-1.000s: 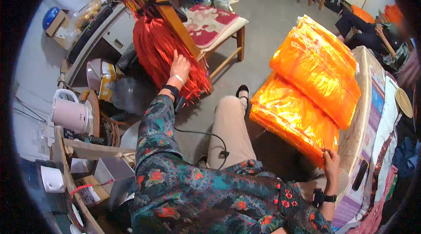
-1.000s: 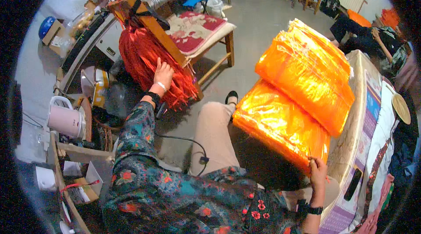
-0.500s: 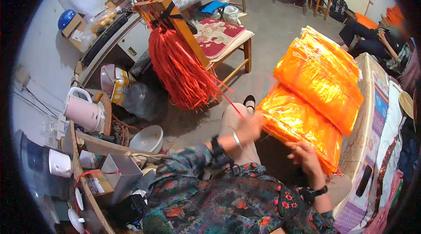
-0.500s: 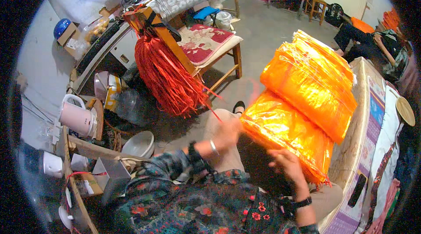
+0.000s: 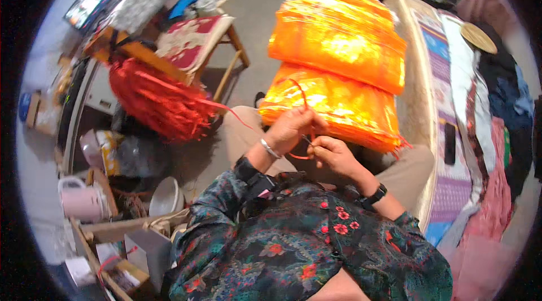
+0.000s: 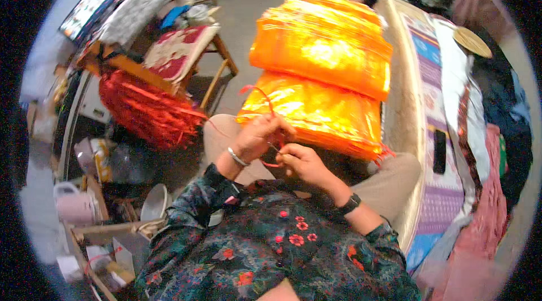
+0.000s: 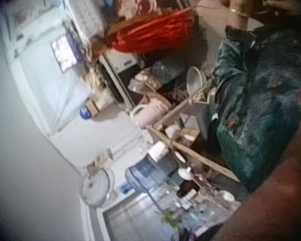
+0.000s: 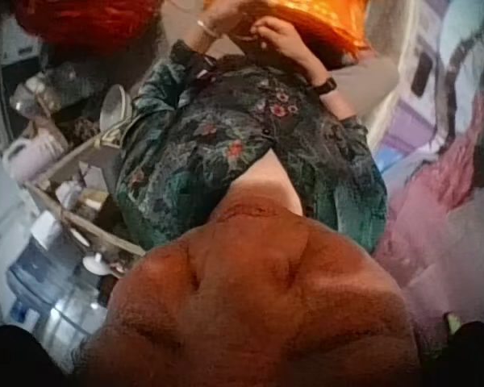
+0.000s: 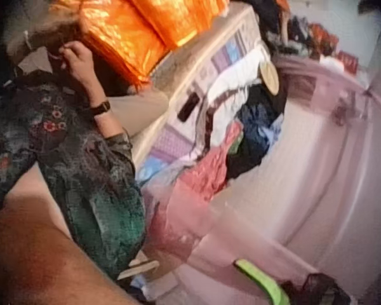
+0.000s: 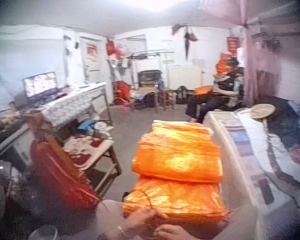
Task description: Tying together stacks of orange plastic sheets with red plastic string.
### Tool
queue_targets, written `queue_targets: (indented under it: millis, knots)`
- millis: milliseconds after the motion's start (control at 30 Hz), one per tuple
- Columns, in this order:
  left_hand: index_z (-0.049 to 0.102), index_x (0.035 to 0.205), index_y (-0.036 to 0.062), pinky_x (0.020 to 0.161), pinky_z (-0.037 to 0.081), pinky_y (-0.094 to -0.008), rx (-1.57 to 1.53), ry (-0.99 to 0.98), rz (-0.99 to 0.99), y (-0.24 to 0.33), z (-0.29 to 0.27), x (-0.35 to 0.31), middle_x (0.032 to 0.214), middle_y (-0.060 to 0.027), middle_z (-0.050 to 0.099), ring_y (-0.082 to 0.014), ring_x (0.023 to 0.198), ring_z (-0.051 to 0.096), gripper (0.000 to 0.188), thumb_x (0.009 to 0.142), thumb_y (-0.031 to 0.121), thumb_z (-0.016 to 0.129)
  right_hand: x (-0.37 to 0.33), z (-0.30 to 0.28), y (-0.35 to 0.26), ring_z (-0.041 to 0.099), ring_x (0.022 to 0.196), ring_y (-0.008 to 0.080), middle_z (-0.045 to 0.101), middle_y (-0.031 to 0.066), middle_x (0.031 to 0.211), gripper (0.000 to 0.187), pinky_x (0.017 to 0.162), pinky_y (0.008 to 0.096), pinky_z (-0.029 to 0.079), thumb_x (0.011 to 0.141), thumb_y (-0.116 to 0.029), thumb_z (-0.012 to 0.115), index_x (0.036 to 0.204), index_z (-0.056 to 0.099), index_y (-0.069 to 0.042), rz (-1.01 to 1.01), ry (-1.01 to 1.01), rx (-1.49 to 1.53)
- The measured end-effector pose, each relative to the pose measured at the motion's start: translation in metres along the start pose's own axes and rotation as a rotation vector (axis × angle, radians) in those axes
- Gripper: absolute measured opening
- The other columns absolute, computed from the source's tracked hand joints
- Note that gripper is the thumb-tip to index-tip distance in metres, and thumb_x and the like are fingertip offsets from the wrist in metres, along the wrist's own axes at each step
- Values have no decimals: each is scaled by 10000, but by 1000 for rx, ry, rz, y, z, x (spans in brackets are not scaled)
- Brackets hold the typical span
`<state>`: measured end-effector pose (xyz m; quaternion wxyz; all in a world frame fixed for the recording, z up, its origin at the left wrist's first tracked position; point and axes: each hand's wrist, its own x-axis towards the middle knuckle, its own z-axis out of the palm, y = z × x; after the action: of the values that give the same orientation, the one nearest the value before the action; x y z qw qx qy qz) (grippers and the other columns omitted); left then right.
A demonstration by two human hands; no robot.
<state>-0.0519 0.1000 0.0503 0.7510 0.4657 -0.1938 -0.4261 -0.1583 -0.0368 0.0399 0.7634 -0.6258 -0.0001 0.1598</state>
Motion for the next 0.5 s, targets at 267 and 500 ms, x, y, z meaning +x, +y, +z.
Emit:
queue_targets:
  millis: [267,500]
  knots:
    - [503,840,43,470,394,-264,-89,209,74,9,15,16,571,-31,491,-123,471,454,223,900,230,398,-16,-5,47,482,609,51,516,-17,688,88,536,191,415,856,-89,456,833,530,-48,76,-71,-12]
    - [521,813,40,337,231,-184,43,354,186,-9,27,16,447,36,372,-36,372,315,214,896,210,420,-19,-25,46,563,705,147,569,83,944,120,667,224,449,819,-95,499,870,552,0,-122,275,-163]
